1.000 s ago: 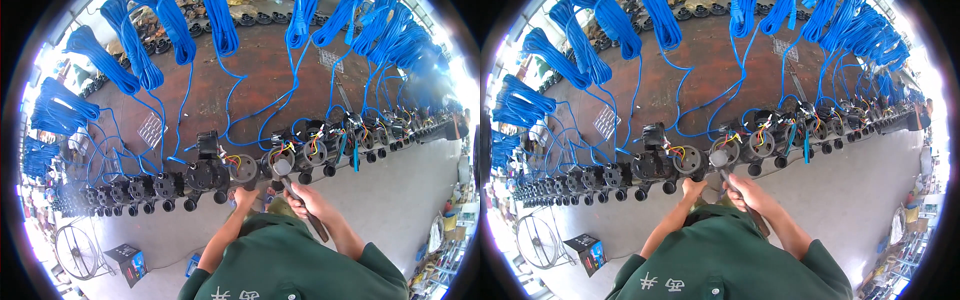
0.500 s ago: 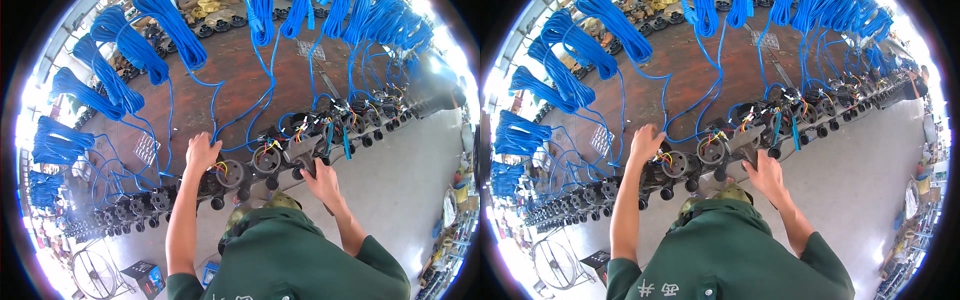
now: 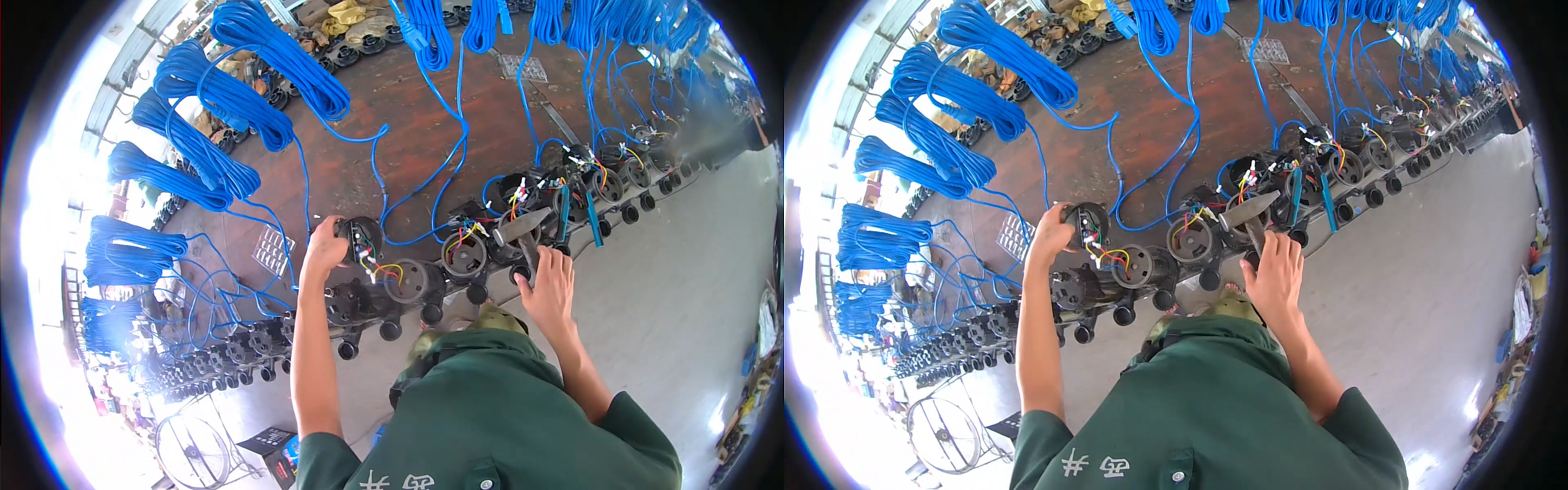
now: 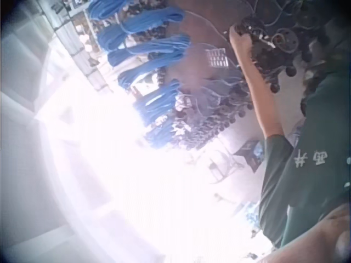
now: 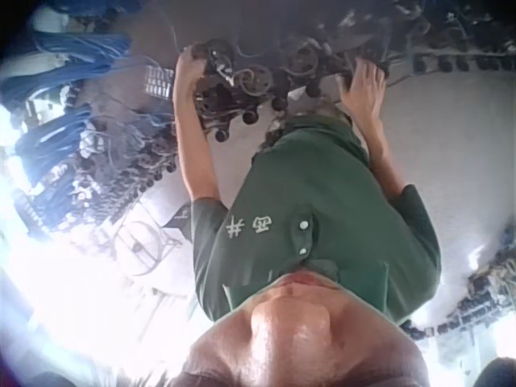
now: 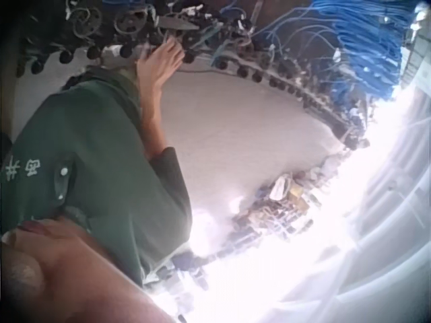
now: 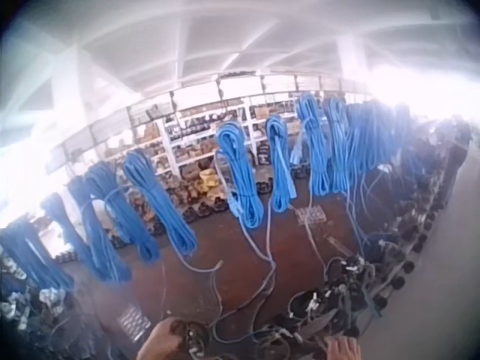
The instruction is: The person works at a long table in a warehouse setting, stripping and connecting colored wires to a series of cylindrical electrical components using a pair of pliers and their hands.
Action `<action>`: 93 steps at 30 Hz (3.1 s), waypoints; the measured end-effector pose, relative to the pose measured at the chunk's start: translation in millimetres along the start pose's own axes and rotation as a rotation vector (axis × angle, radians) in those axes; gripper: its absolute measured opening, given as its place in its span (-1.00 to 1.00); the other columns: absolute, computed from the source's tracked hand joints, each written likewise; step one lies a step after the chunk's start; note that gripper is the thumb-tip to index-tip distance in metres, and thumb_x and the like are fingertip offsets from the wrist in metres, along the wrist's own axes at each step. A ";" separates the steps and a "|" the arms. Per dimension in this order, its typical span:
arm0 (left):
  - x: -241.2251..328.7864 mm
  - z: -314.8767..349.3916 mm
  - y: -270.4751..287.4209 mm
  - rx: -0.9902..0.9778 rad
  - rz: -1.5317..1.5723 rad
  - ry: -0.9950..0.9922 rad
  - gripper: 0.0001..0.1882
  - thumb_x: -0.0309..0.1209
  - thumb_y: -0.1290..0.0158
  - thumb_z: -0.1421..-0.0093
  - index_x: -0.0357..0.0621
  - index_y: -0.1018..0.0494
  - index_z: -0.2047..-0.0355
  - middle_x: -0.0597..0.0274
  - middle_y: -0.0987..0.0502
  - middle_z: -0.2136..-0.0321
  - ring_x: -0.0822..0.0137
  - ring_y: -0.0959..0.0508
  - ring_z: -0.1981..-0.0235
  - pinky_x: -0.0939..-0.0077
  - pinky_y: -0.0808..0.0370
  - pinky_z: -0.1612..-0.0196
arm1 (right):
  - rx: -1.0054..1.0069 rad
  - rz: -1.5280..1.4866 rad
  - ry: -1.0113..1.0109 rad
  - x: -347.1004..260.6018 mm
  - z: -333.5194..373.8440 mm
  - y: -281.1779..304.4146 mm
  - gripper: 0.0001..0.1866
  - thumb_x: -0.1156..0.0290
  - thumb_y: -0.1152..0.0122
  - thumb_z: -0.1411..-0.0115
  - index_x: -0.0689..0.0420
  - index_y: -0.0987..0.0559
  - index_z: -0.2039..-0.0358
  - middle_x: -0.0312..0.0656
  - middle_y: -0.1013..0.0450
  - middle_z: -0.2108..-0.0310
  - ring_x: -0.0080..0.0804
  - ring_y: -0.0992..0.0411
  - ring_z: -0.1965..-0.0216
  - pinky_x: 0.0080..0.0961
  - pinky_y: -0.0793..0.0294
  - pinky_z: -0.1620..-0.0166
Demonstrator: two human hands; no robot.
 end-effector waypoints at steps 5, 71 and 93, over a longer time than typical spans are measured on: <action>37.4 65.8 -9.8 0.049 0.326 -0.302 -0.27 -0.83 0.08 0.14 -0.26 -0.50 -0.14 0.14 -0.61 0.13 0.34 -0.57 0.16 0.52 -0.49 0.04 | -0.025 -0.471 0.268 -89.3 -24.4 8.1 -0.55 0.34 -0.46 -0.12 0.19 -0.50 0.03 -0.01 -0.52 0.15 0.06 -0.48 0.07 -0.09 -0.48 0.02; 64.2 61.4 -68.2 0.048 0.092 -0.649 -0.63 -0.46 -0.36 -0.09 -0.18 -0.65 0.05 0.13 -0.70 0.24 0.21 -0.72 0.22 0.35 -0.61 0.11 | -0.956 -0.897 -0.126 -164.9 -109.9 -137.1 -0.75 0.36 -0.29 -0.29 0.33 -0.69 0.36 -0.23 -0.58 0.50 -0.56 -0.35 0.60 -0.56 -0.31 0.50; 8.3 21.6 -69.3 -0.050 0.327 -0.267 -0.75 -0.37 -0.16 -0.39 -0.36 -0.65 0.13 0.29 -0.63 0.30 0.52 -0.53 0.25 0.61 -0.41 0.07 | -0.384 -0.015 -0.534 191.8 -87.0 -37.8 0.27 -0.43 -0.39 -0.03 0.45 -0.19 -0.35 0.32 -0.40 -0.22 0.21 -0.39 -0.28 -0.25 -0.38 -0.29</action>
Point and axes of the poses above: each hand's wrist, its own z-axis away from the middle knuckle, its own y-axis out of the back of the hand, x = y × z, the point moved 9 cm from there along -z, towards the middle knuckle
